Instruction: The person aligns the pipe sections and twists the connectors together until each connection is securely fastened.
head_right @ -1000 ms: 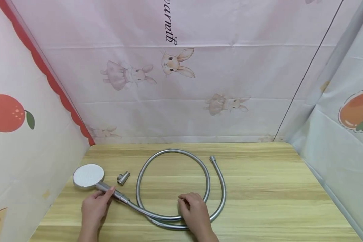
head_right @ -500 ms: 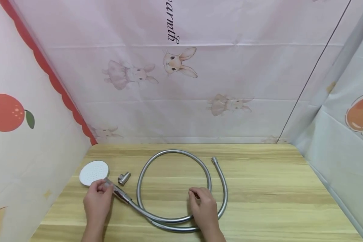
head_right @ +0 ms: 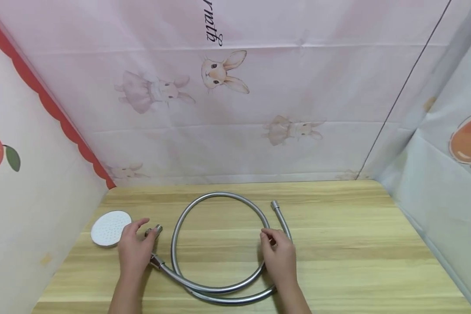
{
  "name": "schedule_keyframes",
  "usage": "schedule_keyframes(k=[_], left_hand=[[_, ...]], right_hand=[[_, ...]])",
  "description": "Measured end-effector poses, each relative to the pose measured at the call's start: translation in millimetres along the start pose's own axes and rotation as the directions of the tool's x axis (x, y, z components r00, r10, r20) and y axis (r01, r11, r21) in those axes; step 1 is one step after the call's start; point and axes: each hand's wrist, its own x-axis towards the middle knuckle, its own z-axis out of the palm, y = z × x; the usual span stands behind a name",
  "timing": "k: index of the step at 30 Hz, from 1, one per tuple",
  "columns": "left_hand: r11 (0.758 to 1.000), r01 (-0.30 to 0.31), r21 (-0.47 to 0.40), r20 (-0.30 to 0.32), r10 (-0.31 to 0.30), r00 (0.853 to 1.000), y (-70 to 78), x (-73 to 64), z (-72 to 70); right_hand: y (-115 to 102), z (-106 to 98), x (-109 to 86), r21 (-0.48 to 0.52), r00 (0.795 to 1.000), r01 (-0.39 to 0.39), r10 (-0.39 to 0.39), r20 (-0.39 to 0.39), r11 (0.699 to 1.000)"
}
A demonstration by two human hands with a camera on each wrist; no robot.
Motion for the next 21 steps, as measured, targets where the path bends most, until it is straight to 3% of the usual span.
schedule_keyframes(k=[5, 12, 21], left_hand=[[0.996, 0.017, 0.085, 0.089, -0.024, 0.996, 1.8, 6.6, 5.7], [0.979, -0.057, 0.195, 0.201, 0.017, 0.980, -1.8, 11.2, 7.7], [0.972, -0.076, 0.223, 0.253, 0.018, 0.967, -7.5, 14.5, 9.8]], right_hand=[[9, -5, 15.6, -0.023, 0.998, -0.058, 0.057, -0.020, 0.998], [22, -9, 29.9, -0.080, 0.996, -0.084, 0.082, -0.028, 0.993], [34, -5, 37.1, -0.168, 0.984, -0.136, 0.153, 0.092, 0.976]])
